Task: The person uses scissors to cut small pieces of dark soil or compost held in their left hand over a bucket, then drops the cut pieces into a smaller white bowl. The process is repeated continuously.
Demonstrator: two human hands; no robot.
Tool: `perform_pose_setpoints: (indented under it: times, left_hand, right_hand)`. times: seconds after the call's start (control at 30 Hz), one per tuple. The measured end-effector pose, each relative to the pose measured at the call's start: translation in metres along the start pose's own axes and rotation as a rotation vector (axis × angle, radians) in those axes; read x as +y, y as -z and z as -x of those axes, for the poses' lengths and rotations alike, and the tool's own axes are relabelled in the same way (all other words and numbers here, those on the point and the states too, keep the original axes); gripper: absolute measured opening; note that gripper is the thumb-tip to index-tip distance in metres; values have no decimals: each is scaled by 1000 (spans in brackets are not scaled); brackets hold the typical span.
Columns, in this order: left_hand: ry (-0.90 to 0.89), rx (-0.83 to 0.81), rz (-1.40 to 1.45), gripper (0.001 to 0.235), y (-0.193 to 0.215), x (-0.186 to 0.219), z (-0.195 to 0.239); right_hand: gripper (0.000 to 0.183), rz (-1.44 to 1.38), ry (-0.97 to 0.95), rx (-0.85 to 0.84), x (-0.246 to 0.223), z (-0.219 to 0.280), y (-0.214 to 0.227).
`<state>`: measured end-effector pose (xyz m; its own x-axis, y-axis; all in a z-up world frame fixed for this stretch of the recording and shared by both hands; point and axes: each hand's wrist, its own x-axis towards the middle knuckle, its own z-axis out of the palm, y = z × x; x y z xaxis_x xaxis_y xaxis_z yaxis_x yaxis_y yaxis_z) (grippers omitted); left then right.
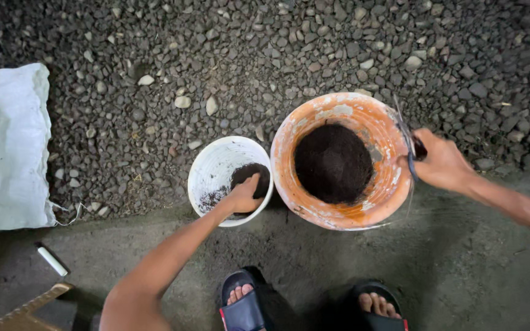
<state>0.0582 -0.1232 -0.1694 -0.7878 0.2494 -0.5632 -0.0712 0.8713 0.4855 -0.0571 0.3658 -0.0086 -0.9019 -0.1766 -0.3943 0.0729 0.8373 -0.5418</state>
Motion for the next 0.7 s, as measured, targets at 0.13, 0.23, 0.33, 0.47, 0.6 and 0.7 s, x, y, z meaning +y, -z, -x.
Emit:
perform_pose_setpoints:
  times: [0.13,0.23,0.33,0.47,0.6,0.7]
  left_hand:
    - [181,-21,29,96,7,7,11]
    - [39,176,24,85,4,9,20]
    - [145,252,56,81,1,10,26]
    - [113,488,10,62,7,20,29]
    - [288,454,41,81,23,36,47]
    - [296,506,135,97,20,63,62]
  right_hand:
    - [65,48,222,169,-12,-7,-1]
    - [56,-62,102,111,-14,-16,-9]
    - [47,-153,107,129,0,-21,-21]
    - [43,-210,40,135,30,-21,-32]
    - [38,-372,23,84,37,-28,-37]
    - [47,-444,54,58,35,-29,-41]
